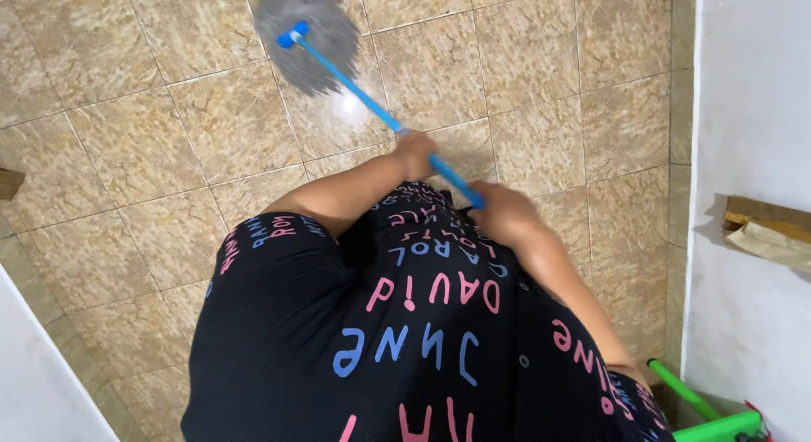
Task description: Mopping a tiled floor area using a string mop.
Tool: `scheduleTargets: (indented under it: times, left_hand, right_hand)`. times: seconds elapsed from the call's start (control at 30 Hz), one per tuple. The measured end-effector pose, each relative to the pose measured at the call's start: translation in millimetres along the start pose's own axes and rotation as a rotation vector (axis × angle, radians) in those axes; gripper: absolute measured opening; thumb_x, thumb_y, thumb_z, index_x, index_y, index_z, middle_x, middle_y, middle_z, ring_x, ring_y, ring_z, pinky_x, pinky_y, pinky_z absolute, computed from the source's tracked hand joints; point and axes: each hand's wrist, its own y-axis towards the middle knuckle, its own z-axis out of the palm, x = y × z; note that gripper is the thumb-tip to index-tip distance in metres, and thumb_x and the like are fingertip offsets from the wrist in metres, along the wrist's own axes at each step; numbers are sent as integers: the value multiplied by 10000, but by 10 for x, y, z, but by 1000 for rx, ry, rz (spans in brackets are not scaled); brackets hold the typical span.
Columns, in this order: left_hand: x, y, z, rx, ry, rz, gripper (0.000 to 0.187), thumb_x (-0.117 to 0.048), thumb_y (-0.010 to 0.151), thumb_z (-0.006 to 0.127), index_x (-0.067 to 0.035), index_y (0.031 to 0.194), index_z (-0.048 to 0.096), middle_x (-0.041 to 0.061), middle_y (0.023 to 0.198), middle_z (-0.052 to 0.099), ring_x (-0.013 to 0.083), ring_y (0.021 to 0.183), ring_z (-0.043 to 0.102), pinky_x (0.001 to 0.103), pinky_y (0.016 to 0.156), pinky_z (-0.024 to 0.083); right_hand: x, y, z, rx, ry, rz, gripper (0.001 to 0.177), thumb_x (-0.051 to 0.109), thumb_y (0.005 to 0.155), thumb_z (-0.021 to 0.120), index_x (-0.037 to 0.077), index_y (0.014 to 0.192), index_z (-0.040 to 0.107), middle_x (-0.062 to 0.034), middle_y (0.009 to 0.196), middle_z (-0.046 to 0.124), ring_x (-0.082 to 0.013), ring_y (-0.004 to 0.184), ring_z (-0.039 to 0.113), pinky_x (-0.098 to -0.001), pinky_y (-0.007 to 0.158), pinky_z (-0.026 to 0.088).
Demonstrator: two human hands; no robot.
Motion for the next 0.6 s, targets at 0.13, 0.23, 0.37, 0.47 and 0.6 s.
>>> scheduleTargets:
  times: [0.13, 0.23, 0.37, 0.47, 0.6]
  left_hand:
    - [-123, 185, 160, -53, 74, -315, 279, -356, 587, 852, -169, 777, 768, 176, 1010, 635, 420, 1078, 552, 666, 903, 423]
    - [-582, 615, 416, -94, 49, -190, 229, -382, 710, 786, -160, 751, 753, 139, 915, 695, 368, 1055, 619, 560, 993, 454]
    - [-1860, 1061, 288, 18, -77, -217, 244, -397, 672, 803, -174, 765, 768, 151, 980, 700, 449, 1058, 596, 805, 809, 426]
    - [-2544, 1343, 1023, 91, -156, 4, 216, -372, 660, 785, -186, 764, 749, 144, 932, 720, 442, 968, 647, 770, 794, 466]
    - [-3503, 1406, 1164, 73, -392, 410, 383, -491, 677, 813, -127, 669, 696, 160, 772, 697, 422, 802, 689, 619, 753, 547]
  right_hand:
    - [-166, -2, -40, 56, -1, -15, 584, 210, 912, 626, 267, 1483, 517, -197, 1173, 711, -389, 1081, 680, -487, 920, 542]
    - [-448, -420, -347, 66, 11, 282, 598, 127, 945, 492, 375, 1489, 514, -161, 1163, 709, -368, 1041, 700, -498, 879, 559]
    - [-1018, -1265, -623, -181, -53, 360, 472, 229, 933, 570, 374, 1377, 639, -145, 1141, 726, -383, 1028, 689, -507, 836, 555]
    - [-1442, -1995, -577, -246, -47, 467, 431, 270, 917, 623, 369, 1333, 679, -150, 1092, 735, -391, 973, 700, -509, 794, 564]
    - [-1677, -2796, -459, -319, -2, 594, 376, 305, 909, 683, 332, 1282, 727, -178, 969, 741, -402, 887, 711, -516, 764, 565]
